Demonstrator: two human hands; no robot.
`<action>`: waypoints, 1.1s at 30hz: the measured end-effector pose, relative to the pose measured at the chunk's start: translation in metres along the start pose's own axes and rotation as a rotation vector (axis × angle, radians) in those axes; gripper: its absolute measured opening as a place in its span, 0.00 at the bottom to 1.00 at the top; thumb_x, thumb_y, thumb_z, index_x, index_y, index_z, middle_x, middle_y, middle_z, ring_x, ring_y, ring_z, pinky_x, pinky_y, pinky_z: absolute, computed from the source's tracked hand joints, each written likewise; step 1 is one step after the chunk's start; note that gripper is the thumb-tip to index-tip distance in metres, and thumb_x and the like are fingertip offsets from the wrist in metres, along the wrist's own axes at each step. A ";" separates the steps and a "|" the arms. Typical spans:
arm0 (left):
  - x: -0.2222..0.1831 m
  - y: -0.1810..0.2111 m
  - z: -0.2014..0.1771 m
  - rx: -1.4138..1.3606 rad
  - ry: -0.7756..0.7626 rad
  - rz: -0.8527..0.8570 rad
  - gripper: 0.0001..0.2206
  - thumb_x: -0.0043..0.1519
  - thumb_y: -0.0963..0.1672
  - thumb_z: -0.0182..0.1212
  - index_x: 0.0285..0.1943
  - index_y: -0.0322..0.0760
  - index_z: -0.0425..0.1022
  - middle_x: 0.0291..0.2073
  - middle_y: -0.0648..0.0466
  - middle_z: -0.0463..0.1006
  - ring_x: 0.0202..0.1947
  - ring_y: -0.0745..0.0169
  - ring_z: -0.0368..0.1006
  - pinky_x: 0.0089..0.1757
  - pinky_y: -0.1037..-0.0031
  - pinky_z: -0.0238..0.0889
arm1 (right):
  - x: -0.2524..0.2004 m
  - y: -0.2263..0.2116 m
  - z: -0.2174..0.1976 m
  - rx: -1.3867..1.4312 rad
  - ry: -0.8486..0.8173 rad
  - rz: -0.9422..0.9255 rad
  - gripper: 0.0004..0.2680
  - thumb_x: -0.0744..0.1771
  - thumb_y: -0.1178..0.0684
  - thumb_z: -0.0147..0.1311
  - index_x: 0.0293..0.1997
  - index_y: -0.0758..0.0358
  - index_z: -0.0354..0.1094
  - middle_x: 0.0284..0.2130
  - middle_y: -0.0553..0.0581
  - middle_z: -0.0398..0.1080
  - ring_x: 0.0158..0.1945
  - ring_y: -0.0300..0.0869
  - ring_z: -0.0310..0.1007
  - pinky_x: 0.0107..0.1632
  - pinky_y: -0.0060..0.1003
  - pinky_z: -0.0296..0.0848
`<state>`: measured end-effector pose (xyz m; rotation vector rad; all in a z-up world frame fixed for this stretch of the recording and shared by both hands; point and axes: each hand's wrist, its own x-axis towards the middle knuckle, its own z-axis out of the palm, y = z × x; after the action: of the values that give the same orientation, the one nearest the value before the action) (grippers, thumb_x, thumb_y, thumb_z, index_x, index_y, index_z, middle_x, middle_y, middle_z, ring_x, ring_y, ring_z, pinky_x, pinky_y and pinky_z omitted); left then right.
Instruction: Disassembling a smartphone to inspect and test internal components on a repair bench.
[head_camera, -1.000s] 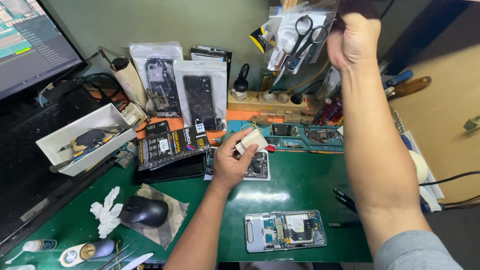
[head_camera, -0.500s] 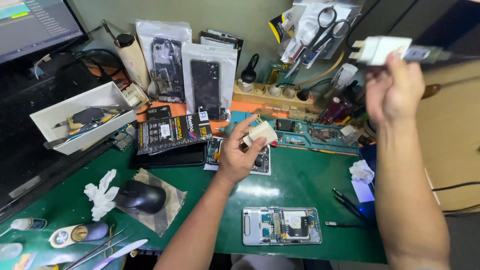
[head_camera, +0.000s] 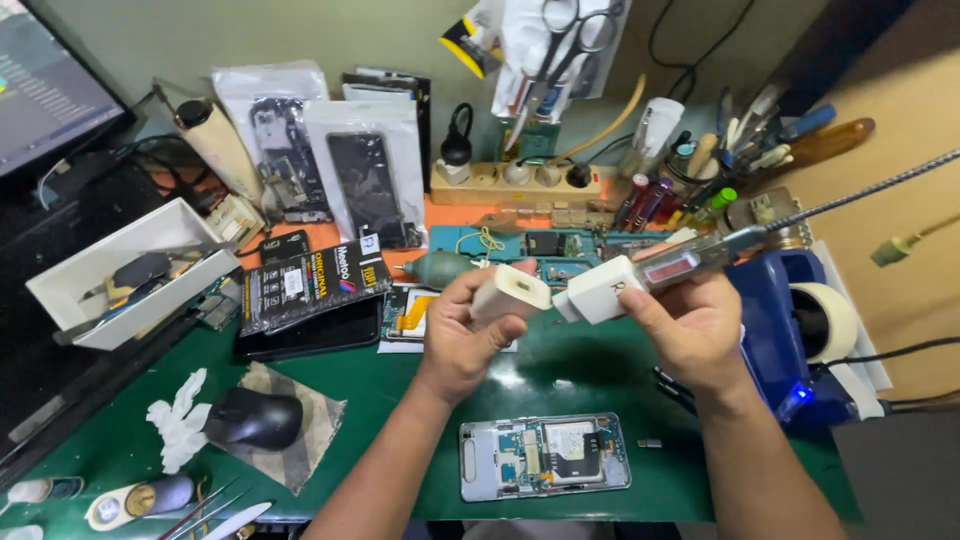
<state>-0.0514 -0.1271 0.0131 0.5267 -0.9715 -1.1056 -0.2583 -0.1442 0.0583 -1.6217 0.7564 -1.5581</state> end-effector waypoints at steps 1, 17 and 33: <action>0.004 0.012 0.015 0.048 -0.163 -0.006 0.21 0.41 0.43 0.68 0.43 0.31 0.68 0.43 0.47 0.65 0.43 0.62 0.62 0.42 0.73 0.60 | 0.000 -0.003 0.002 0.012 -0.010 -0.017 0.11 0.58 0.63 0.53 0.39 0.77 0.59 0.23 0.62 0.64 0.27 0.39 0.66 0.32 0.36 0.70; 0.005 -0.009 0.048 0.345 -0.419 -0.181 0.16 0.36 0.38 0.71 0.33 0.31 0.75 0.40 0.44 0.73 0.43 0.61 0.67 0.44 0.67 0.60 | 0.012 -0.012 -0.044 0.226 0.716 -0.071 0.04 0.63 0.56 0.47 0.33 0.62 0.57 0.20 0.56 0.63 0.17 0.33 0.63 0.23 0.21 0.69; 0.023 -0.002 0.079 0.915 -0.963 -0.205 0.15 0.41 0.44 0.67 0.35 0.35 0.73 0.45 0.38 0.69 0.49 0.33 0.61 0.47 0.55 0.56 | 0.014 -0.027 -0.040 0.683 0.246 -0.061 0.08 0.63 0.58 0.41 0.41 0.74 0.55 0.18 0.68 0.59 0.14 0.43 0.56 0.21 0.33 0.59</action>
<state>-0.1174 -0.1413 0.0601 0.8500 -2.3545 -1.0480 -0.2986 -0.1460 0.0874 -0.9696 0.2387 -1.8192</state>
